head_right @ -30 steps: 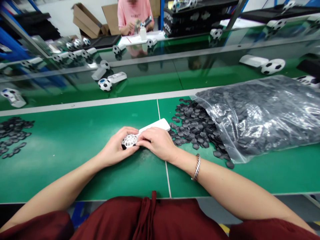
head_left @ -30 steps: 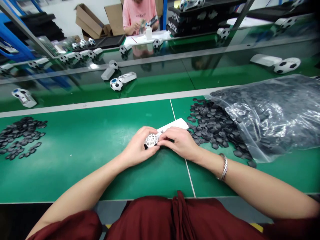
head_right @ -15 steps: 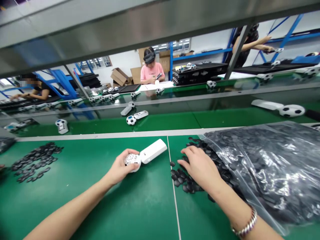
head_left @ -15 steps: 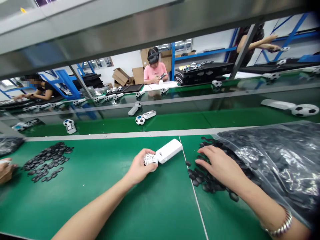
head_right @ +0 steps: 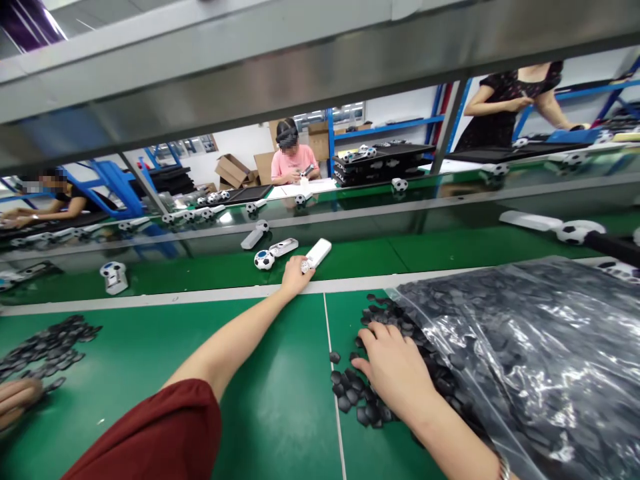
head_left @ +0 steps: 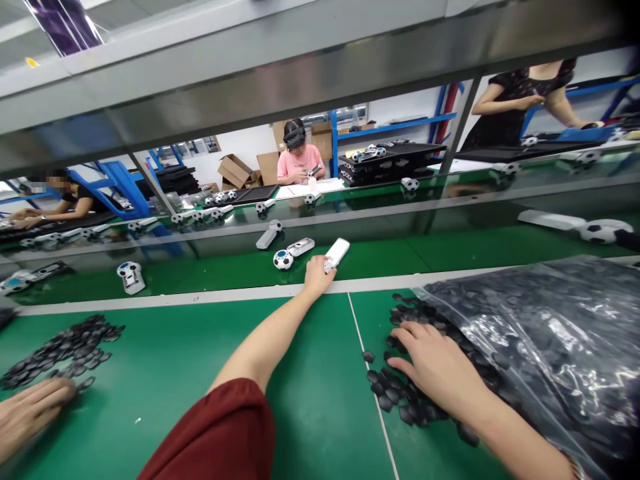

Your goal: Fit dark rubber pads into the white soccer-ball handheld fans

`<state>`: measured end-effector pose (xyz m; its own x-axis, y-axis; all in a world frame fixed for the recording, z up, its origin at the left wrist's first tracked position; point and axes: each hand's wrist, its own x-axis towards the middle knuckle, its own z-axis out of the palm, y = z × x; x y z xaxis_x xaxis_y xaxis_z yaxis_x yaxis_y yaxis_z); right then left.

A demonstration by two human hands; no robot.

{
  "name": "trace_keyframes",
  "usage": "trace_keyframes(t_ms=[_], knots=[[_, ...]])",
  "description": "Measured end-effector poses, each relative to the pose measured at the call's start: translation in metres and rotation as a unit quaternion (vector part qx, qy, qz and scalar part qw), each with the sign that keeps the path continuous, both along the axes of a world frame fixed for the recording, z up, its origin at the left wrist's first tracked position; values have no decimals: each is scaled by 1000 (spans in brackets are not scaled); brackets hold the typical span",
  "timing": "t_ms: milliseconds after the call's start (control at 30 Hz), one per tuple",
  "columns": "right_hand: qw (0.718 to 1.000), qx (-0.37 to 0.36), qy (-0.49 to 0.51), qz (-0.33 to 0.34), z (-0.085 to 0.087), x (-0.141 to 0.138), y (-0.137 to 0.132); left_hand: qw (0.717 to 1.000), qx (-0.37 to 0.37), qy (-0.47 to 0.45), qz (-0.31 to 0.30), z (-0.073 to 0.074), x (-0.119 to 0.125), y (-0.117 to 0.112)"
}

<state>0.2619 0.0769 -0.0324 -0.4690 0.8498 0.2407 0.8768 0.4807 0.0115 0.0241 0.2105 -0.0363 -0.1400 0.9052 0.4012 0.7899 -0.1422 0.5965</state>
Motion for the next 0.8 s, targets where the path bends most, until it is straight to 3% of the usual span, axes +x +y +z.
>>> trace_keyframes(t_ms=[133, 300, 633, 800], knots=[[1000, -25, -15, -5, -1, -6, -2, 999, -19, 44, 16, -19, 4, 13], [998, -59, -34, -9, 4, -12, -6, 993, -60, 94, 29, -23, 3, 4], [998, -46, -38, -1, 3, -17, -7, 967, -138, 211, -15, -24, 6, -51], [998, -23, -44, 31, -9, -12, -1, 960, -139, 236, -55, -25, 3, -96]])
